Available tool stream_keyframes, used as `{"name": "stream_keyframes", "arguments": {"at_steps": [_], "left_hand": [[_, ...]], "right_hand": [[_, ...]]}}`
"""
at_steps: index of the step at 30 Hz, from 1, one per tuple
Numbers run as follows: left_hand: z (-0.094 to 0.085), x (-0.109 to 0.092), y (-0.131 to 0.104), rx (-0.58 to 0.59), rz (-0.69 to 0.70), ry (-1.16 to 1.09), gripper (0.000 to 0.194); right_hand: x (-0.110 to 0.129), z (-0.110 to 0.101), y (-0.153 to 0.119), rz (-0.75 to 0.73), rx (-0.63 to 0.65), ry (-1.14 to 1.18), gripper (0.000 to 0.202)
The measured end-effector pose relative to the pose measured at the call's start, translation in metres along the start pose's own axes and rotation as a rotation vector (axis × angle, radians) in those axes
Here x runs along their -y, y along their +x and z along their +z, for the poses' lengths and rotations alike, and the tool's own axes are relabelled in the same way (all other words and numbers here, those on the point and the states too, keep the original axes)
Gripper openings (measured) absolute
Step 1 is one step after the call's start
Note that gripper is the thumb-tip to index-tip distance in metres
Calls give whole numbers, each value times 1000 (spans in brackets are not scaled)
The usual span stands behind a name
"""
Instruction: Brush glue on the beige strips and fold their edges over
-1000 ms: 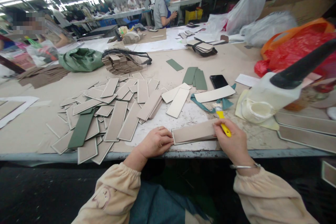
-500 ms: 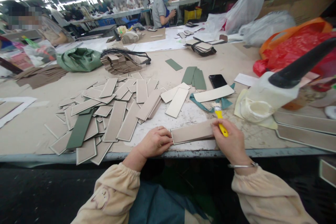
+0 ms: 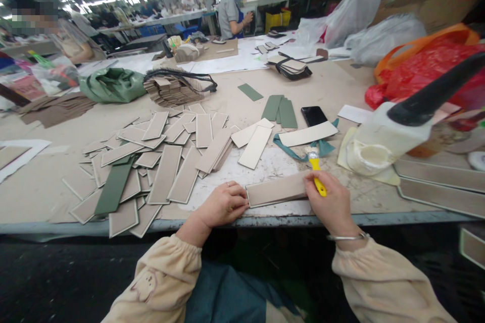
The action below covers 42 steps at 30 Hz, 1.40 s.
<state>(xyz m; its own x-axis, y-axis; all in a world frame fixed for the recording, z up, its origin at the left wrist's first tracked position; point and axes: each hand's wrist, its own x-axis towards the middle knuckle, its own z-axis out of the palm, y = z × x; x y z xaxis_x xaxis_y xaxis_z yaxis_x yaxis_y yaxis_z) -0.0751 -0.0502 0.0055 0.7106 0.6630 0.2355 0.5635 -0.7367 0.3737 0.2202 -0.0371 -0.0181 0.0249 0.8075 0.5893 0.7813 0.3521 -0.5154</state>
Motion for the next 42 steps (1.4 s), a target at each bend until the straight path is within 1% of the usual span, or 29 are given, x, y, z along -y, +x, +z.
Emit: {"name": "stream_keyframes", "arguments": {"at_steps": [18,24,30,36,42], "left_hand": [[-3,-2,1,-22,11,47,22],[-2,-1,1,-54,39,44,20],[0,-1,0,-47,35,65,22],[-1,-2,1,-41,29,52,19],[1,-2,1,-36,-11,46,20]], "right_hand": [[4,-2,2,-86,-13,-20,9],[2,-1,1,-96,-5,-29,9],[1,1,0,-114,-1,-28,10],[1,-1,-1,-102,32,-65,9],[0,-3,-3,-62,103,-97,11]]}}
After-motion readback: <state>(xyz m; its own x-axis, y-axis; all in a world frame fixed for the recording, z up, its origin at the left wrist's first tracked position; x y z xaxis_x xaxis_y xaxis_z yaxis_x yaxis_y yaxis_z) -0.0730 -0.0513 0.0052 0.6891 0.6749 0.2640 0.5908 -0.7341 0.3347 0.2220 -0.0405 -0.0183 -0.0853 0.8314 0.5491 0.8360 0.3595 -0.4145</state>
